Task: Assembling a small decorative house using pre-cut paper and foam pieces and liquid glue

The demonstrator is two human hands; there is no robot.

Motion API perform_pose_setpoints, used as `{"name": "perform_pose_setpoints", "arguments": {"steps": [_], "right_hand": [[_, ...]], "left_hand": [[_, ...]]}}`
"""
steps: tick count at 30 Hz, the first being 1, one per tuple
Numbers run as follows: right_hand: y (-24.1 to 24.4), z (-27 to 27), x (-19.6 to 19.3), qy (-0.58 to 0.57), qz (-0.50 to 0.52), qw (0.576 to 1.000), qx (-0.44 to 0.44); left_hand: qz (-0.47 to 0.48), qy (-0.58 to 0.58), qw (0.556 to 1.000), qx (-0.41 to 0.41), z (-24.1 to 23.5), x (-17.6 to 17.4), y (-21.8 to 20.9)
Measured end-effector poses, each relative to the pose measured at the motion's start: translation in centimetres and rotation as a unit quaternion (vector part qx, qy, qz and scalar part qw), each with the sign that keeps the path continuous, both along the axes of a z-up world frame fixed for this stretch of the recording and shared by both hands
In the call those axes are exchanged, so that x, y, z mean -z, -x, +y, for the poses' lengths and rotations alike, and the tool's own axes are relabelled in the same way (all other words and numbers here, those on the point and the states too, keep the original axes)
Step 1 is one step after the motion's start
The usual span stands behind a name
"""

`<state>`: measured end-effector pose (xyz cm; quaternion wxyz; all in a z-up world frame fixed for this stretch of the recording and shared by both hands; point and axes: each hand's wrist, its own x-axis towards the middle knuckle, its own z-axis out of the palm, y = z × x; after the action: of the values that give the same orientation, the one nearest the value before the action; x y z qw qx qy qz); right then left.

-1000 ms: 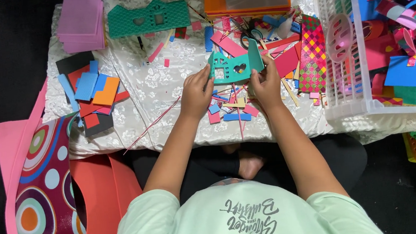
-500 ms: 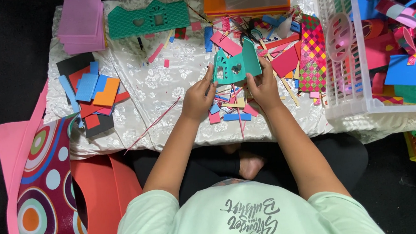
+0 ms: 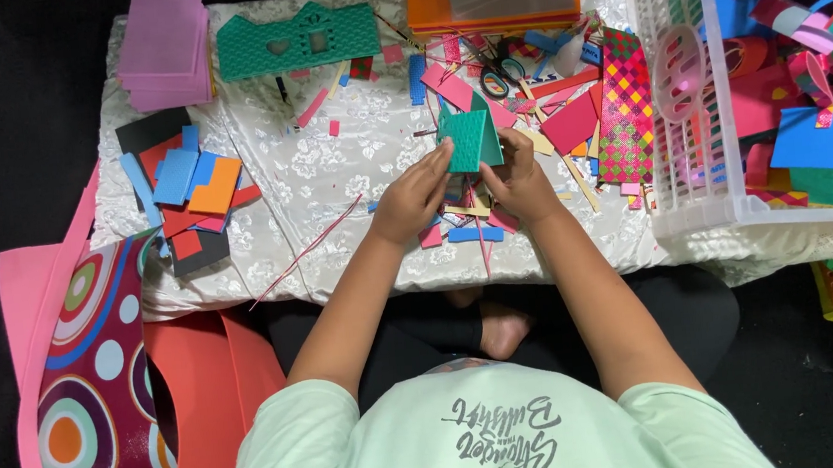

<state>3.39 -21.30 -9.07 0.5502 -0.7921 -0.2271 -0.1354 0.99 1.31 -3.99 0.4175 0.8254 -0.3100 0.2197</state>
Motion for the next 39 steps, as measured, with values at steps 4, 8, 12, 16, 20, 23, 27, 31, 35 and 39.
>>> {"name": "perform_pose_setpoints", "arguments": {"steps": [4, 8, 12, 16, 20, 23, 27, 31, 35, 39], "right_hand": [[0.1, 0.0, -0.6, -0.004, -0.010, 1.000, 0.007], [0.1, -0.1, -0.4, -0.021, -0.010, 1.000, 0.000], [0.3, 0.5, -1.3, 0.028, -0.033, 0.999, -0.001], [0.7, 0.9, -3.5, 0.150, -0.025, 0.988, 0.012], [0.4, 1.6, -4.0, 0.342, -0.069, 0.937, -0.031], [0.0, 1.3, -3.3, 0.356, -0.060, 0.932, -0.011], [-0.1, -0.5, -3.5, 0.348, -0.072, 0.935, -0.008], [-1.4, -4.4, -1.9, 0.409, -0.087, 0.904, 0.089], [-0.5, -4.8, -0.6, 0.417, -0.156, 0.873, 0.200], [2.9, 1.7, -2.5, 0.401, -0.094, 0.910, 0.043]], "left_hand": [[0.005, -0.024, 1.000, -0.011, 0.0, 0.4, -0.2], [0.129, 0.037, 0.987, -0.086, -0.1, -0.8, -0.1], [0.320, 0.192, 0.908, -0.189, 0.8, 0.2, -1.6], [0.335, 0.528, 0.769, -0.132, 3.0, -1.7, -2.0], [0.324, 0.672, 0.662, -0.069, 4.8, 1.5, -2.9], [0.321, 0.722, 0.609, -0.062, 5.1, 1.6, -3.1], [0.310, 0.760, 0.569, -0.047, 5.8, 3.3, -4.2], [0.314, 0.781, 0.540, -0.013, 6.2, 4.4, -5.0], [0.311, 0.790, 0.529, 0.002, 5.9, 2.8, -4.4], [0.296, 0.811, 0.504, 0.020, 7.1, 5.6, -5.6]]}}
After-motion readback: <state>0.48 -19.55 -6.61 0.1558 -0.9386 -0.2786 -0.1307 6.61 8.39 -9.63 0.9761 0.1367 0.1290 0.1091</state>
